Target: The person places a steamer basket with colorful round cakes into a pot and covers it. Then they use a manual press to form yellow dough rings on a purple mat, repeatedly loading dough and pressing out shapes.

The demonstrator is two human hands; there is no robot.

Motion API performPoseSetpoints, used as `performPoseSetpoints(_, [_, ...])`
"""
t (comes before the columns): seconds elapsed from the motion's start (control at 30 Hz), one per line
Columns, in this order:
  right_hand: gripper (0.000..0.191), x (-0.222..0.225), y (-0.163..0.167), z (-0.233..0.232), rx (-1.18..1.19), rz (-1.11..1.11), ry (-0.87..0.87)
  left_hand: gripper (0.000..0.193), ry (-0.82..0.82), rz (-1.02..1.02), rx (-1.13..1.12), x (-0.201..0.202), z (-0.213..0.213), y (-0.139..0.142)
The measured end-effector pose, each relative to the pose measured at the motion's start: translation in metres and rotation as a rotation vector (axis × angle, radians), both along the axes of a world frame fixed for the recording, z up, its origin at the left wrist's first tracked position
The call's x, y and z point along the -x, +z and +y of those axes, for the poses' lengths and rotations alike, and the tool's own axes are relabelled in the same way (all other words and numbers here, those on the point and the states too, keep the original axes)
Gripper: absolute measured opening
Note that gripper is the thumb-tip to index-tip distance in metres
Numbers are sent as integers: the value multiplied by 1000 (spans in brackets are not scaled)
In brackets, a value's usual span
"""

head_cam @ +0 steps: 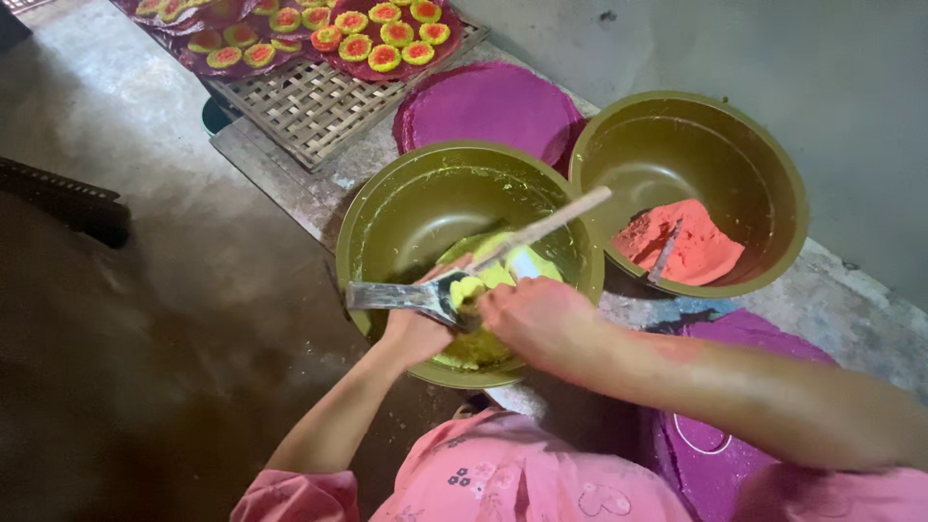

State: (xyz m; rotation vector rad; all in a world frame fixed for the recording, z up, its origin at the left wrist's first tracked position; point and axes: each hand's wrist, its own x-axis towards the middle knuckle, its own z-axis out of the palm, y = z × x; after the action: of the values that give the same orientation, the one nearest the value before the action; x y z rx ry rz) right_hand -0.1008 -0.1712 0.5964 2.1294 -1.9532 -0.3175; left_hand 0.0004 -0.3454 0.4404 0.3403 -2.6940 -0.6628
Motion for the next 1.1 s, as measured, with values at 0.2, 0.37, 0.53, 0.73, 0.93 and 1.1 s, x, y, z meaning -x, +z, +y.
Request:
performPoseSetpoints(0.2, [35, 30, 15, 28, 269, -511, -226, 43, 274, 196, 160, -8, -28, 8])
performPoseSetpoints(0.37, [61, 18, -60, -5, 458, -980, -208, 54, 298, 328, 124, 6, -25, 14])
performPoseSetpoints(0.53, [53, 18, -83, 6, 454, -1141, -126, 43, 266, 328, 333, 5, -46, 23])
performPoseSetpoints(0.73, [45, 36, -92, -13, 454, -1291, -426, 53, 379, 250, 183, 14, -38, 14])
performPoseSetpoints(0.93, [48, 23, -135, 5, 215, -1259, -492, 80, 476, 319, -730, 17, -82, -2])
performPoseSetpoints(1.1, [52, 64, -137, -5, 59, -1222, -327, 39, 441, 458, -929, 8, -95, -17])
